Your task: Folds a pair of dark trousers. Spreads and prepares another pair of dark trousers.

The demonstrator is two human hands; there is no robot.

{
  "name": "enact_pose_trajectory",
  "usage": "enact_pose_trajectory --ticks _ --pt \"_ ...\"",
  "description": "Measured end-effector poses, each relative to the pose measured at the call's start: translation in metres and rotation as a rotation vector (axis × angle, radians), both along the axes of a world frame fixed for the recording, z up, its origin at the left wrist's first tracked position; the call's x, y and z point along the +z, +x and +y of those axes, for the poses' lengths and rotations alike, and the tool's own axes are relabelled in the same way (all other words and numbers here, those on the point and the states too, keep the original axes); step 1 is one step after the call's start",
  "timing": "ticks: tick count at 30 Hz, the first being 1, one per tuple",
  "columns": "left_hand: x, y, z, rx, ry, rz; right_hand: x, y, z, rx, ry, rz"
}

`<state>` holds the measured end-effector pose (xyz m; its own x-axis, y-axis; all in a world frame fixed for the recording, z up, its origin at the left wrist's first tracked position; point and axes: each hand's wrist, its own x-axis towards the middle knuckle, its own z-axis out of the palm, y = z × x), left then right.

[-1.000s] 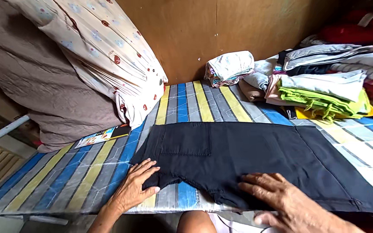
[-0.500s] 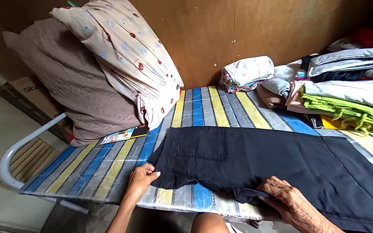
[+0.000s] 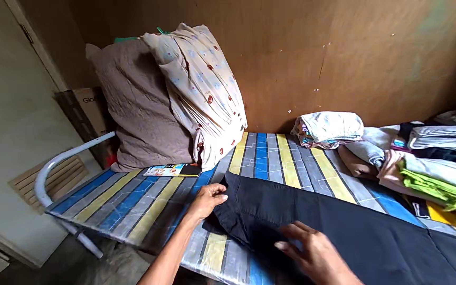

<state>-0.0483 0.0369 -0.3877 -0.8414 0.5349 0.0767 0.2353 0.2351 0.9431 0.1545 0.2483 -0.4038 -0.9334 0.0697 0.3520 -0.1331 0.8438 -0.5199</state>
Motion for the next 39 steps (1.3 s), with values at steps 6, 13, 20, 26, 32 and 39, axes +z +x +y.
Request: enact_pose_trajectory --ticks 6,13,20,26,32,39 --pt "0.004 -0.002 0.014 -0.033 0.044 -0.046 -0.009 -0.080 -0.052 -0.123 -0.154 -0.459" --pt "-0.030 0.000 -0.014 0.153 0.191 0.007 -0.056 -0.083 -0.006 0.016 -1.011 -0.027" --pt "-0.083 -0.011 -0.051 0.397 0.339 0.129 -0.057 -0.083 -0.002 0.012 -1.365 0.060" --pt "-0.068 0.001 -0.015 0.109 0.256 -0.023 -0.058 -0.084 -0.004 0.011 -1.462 0.146" --pt "-0.054 0.018 0.033 0.200 0.458 -0.282 -0.061 -0.087 -0.013 -0.119 -1.209 0.220" --pt "-0.079 0.038 0.041 0.219 0.636 -0.249 -0.063 -0.084 -0.022 -0.013 -0.974 0.265"
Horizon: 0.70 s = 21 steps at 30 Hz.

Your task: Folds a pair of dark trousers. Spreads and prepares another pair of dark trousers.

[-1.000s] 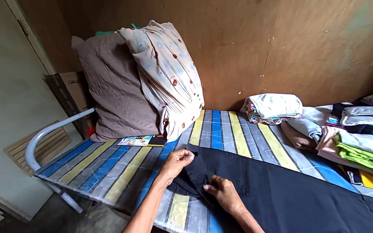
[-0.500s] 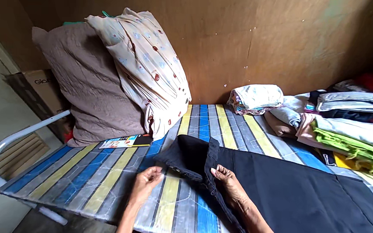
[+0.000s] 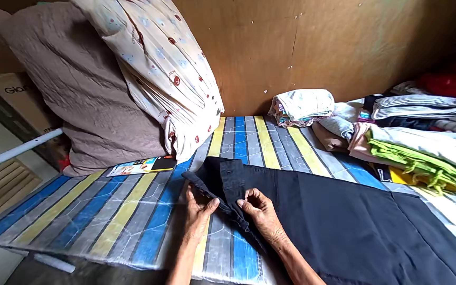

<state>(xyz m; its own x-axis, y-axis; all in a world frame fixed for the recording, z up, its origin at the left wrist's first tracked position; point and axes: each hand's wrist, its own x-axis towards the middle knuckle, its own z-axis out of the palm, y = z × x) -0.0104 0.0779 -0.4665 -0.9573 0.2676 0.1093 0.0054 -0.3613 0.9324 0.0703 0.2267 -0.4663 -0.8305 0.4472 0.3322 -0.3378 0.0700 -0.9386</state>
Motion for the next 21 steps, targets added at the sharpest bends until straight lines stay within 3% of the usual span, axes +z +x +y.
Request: enact_pose_trajectory --ticks 4,7,12,15,21 --pt "-0.004 -0.002 0.001 0.042 -0.004 0.045 0.002 0.008 0.003 0.131 0.169 -0.081" --pt "-0.008 0.000 0.002 0.254 -0.207 0.123 0.003 0.014 -0.001 0.188 0.424 -0.115" --pt "-0.001 -0.005 0.011 0.331 -0.298 0.144 -0.007 0.010 -0.006 0.039 0.674 -0.002" --pt "0.002 -0.006 0.005 0.255 -0.117 -0.002 0.000 0.009 -0.012 -0.017 0.682 -0.138" --pt "0.027 -0.010 -0.001 0.151 0.224 -0.440 0.050 -0.001 -0.035 0.025 0.794 -0.636"
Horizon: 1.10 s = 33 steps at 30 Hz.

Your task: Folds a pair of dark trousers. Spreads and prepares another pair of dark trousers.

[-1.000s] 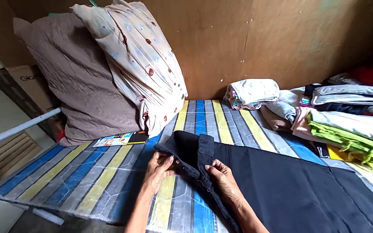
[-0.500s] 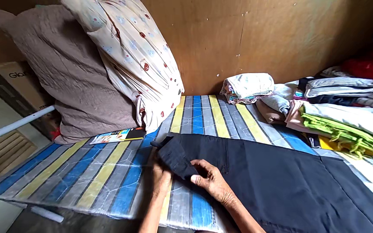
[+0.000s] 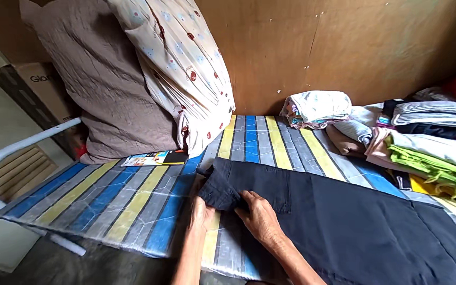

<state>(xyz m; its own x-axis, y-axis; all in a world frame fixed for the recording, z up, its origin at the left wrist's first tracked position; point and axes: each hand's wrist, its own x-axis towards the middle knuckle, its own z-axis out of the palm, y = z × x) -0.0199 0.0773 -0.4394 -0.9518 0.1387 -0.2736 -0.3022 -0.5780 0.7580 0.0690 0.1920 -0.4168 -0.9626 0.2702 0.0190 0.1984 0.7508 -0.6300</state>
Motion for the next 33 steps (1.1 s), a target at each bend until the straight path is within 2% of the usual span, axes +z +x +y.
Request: enact_pose_trajectory --ticks 3,5,7,8,10,11,12,13,14,15,16,17,20,24,26,30,33 --pt "0.000 -0.004 -0.005 -0.091 0.066 -0.007 -0.008 -0.006 -0.009 -0.097 0.052 0.053" --pt "-0.010 -0.003 -0.006 -0.112 -0.045 0.165 -0.015 -0.007 -0.012 -0.147 0.071 0.118" --pt "-0.023 0.002 -0.005 0.046 -0.352 0.473 -0.022 -0.006 -0.014 -0.170 0.102 0.188" --pt "-0.026 0.008 -0.005 0.223 -0.530 0.629 -0.026 -0.005 -0.015 -0.175 0.120 0.230" --pt "-0.028 0.019 -0.007 0.478 -0.694 0.796 -0.035 -0.005 -0.017 -0.191 0.183 0.336" --pt "-0.025 0.029 -0.007 0.482 -0.738 0.770 -0.038 -0.006 -0.018 -0.197 0.220 0.389" --pt "-0.019 0.040 -0.009 0.388 -0.774 0.686 -0.041 -0.006 -0.019 -0.192 0.267 0.428" --pt "-0.009 0.050 -0.013 0.189 -0.789 0.557 -0.045 -0.007 -0.020 -0.177 0.338 0.472" --pt "0.001 0.054 -0.017 -0.023 -0.737 0.403 -0.051 -0.008 -0.021 -0.148 0.440 0.551" --pt "0.006 0.054 -0.019 -0.150 -0.617 0.263 -0.058 -0.008 -0.023 -0.102 0.538 0.620" --pt "0.007 0.049 -0.019 -0.177 -0.523 0.178 -0.063 -0.007 -0.025 -0.048 0.620 0.663" --pt "0.004 0.043 -0.018 -0.137 -0.488 0.142 -0.065 -0.004 -0.028 0.002 0.671 0.679" --pt "-0.008 0.023 -0.013 0.027 -0.564 0.150 -0.066 0.010 -0.029 0.125 0.686 0.646" --pt "-0.012 0.015 -0.007 0.089 -0.462 0.207 -0.050 0.053 -0.004 0.175 0.559 0.512" --pt "-0.018 0.004 -0.011 0.047 -0.589 0.266 -0.046 0.092 0.022 0.142 0.560 0.422" --pt "-0.014 -0.016 -0.027 0.033 -0.897 0.358 -0.072 0.180 0.090 0.116 0.818 0.466" --pt "-0.004 -0.008 -0.031 0.010 -1.242 0.488 -0.088 0.237 0.143 0.140 0.957 0.445"
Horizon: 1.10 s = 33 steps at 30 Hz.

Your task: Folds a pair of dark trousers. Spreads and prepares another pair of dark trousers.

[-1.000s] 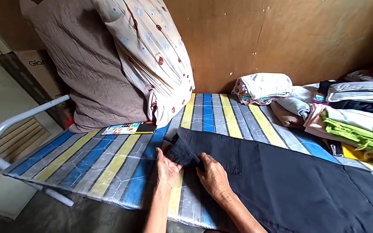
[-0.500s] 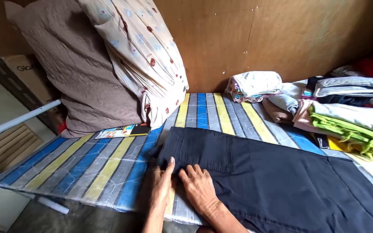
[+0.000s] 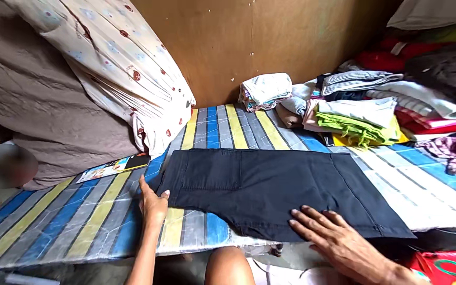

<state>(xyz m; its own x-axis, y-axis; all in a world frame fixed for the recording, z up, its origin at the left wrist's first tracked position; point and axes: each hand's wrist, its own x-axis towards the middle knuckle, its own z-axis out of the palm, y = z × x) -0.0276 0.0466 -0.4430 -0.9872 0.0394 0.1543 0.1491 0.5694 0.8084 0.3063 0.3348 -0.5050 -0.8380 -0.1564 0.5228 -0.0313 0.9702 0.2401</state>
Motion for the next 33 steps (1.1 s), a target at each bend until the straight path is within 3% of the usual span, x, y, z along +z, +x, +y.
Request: enact_pose_trajectory --ticks 4,7,10,14,16,19,21,23,27,28,30,33 --pt "-0.007 0.008 -0.005 -0.130 -0.339 0.398 0.002 0.041 0.054 -0.063 0.026 0.005" --pt "-0.007 0.026 0.003 -0.416 -0.361 0.612 0.001 0.045 0.062 -0.079 -0.019 0.022" --pt "-0.014 0.046 0.018 -0.808 -0.482 0.397 0.003 0.047 0.064 -0.060 -0.081 -0.011" --pt "-0.014 0.053 0.020 -0.892 -0.763 0.230 0.011 0.062 0.073 -0.109 -0.110 -0.084" --pt "-0.014 0.061 0.019 -0.870 -0.697 0.304 0.011 0.067 0.073 -0.133 -0.150 -0.088" --pt "-0.028 0.081 0.025 -0.961 -0.431 0.604 0.013 0.068 0.070 -0.134 -0.211 -0.096" --pt "-0.033 0.091 0.030 -1.065 -0.335 0.561 0.019 0.072 0.070 -0.144 -0.266 -0.136" --pt "-0.036 0.093 0.033 -1.064 -0.296 0.584 0.024 0.079 0.073 -0.161 -0.310 -0.149" --pt "-0.034 0.090 0.043 -1.005 -0.256 0.944 0.029 0.085 0.076 -0.200 -0.290 -0.057" --pt "-0.031 0.090 0.045 -1.007 -0.212 0.916 0.032 0.085 0.076 -0.214 -0.282 -0.037" --pt "-0.027 0.089 0.045 -1.006 -0.114 0.642 0.038 0.085 0.075 -0.241 -0.287 -0.028" --pt "-0.017 0.093 0.046 -1.084 -0.206 0.455 0.046 0.085 0.073 -0.261 -0.318 -0.089"
